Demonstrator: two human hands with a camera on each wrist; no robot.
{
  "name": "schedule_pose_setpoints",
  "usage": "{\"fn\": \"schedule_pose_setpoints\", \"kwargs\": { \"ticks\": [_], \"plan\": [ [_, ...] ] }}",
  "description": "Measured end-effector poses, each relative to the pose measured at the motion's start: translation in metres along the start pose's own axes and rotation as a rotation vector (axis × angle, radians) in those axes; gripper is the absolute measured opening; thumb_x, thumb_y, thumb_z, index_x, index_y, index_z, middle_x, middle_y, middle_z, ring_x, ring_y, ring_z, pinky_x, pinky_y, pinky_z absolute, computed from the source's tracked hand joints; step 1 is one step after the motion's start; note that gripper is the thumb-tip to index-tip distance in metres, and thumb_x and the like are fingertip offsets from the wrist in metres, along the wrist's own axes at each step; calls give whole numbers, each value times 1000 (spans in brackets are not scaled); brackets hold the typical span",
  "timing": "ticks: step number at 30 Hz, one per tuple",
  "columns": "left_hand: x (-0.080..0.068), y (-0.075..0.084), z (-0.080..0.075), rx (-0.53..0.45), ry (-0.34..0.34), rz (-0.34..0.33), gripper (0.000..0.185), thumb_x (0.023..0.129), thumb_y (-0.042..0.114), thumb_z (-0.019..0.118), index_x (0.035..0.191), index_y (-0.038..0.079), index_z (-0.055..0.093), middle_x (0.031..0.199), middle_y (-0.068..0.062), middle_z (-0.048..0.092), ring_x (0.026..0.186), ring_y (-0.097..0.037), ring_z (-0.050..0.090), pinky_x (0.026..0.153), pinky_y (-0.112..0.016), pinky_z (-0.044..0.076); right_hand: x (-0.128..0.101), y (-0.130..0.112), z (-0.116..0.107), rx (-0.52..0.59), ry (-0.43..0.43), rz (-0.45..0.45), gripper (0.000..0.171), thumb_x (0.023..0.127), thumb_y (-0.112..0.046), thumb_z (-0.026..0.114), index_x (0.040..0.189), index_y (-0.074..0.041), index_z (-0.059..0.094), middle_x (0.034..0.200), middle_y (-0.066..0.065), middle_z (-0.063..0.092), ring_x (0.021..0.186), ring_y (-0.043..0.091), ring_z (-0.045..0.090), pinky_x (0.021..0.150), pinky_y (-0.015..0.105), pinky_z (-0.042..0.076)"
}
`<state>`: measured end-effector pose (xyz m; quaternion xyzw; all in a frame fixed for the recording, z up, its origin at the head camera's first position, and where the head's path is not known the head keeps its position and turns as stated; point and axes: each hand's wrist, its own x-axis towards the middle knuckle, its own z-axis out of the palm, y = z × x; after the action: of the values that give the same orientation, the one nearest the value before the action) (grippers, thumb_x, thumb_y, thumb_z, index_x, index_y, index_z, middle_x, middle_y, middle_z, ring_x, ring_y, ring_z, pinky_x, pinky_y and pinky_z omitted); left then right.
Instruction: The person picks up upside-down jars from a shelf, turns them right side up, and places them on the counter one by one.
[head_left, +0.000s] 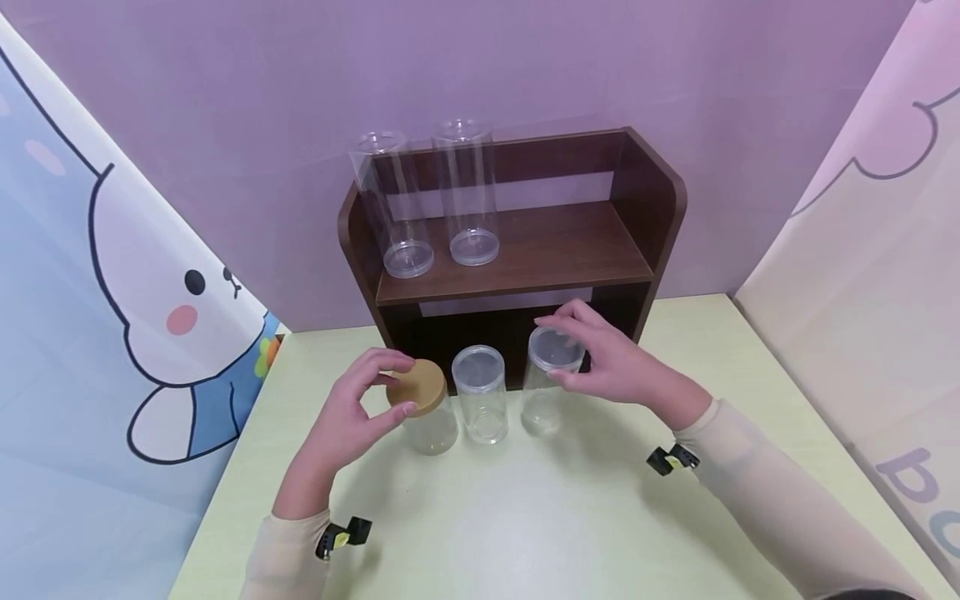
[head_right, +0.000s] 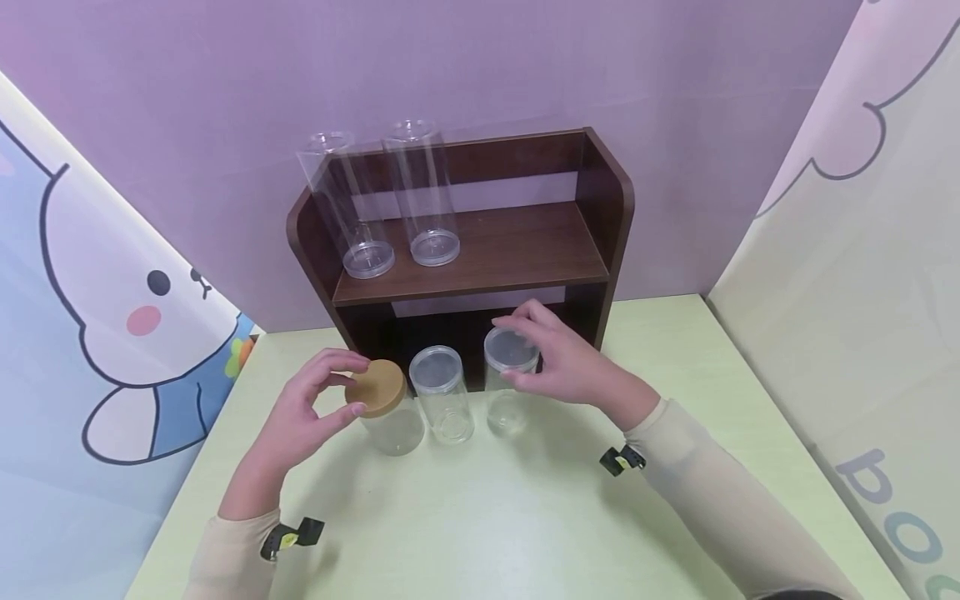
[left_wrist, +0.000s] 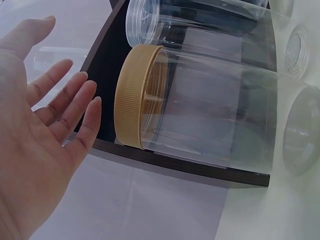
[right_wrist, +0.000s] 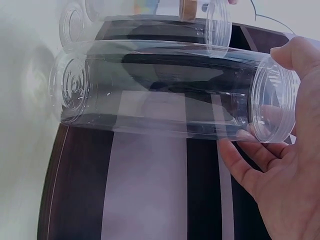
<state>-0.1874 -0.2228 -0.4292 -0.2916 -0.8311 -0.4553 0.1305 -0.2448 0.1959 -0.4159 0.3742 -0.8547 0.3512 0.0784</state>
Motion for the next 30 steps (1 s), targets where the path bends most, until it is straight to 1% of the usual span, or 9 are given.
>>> {"fn": "schedule_pose_setpoints", "kwargs": {
  "ticks": [5, 12, 16, 21, 30],
  "plan": [
    [0, 0, 0, 3, 1, 3, 48, 92, 3, 89, 135, 7, 70, 138, 2, 68, 126, -20, 63, 105, -28, 57, 2, 2, 6, 16, -18, 12, 70, 91, -22, 88, 156, -20, 62, 139, 2, 54, 125, 21, 57, 101, 44, 55],
    [1, 0, 0, 13, 1, 7, 46, 92, 2, 89, 134, 6, 70, 137, 1, 68, 126, -20, 62, 105, -29, 57, 5, 4, 14, 26, -40, -10, 67, 92, -21, 87, 154, -18, 63, 138, 3, 54, 123, 20, 57, 99, 43, 57],
    [1, 1, 0, 14, -1, 7, 46, 92, 2, 89, 134, 6, 70, 137, 1, 68, 126, -20, 63, 105, -29, 57, 6, 7, 18, 18, -56, -14, 67, 92, -22, 87, 155, -19, 63, 139, 3, 54, 124, 20, 57, 100, 42, 57],
    [2, 2, 0, 18, -2, 3, 46, 92, 2, 89, 134, 7, 71, 136, 1, 68, 125, -21, 64, 105, -28, 57, 7, 7, 21, 19, -56, -26, 67, 93, -23, 87, 155, -19, 63, 139, 3, 54, 124, 20, 57, 100, 43, 57],
    [0, 1, -1, 17, -1, -11, 44, 93, 4, 89, 133, 9, 71, 136, 3, 69, 123, -21, 64, 104, -29, 57, 7, 10, 29, 5, -64, -28, 66, 92, -23, 87, 154, -17, 64, 139, 3, 54, 125, 21, 57, 100, 42, 58]
  ]
}}
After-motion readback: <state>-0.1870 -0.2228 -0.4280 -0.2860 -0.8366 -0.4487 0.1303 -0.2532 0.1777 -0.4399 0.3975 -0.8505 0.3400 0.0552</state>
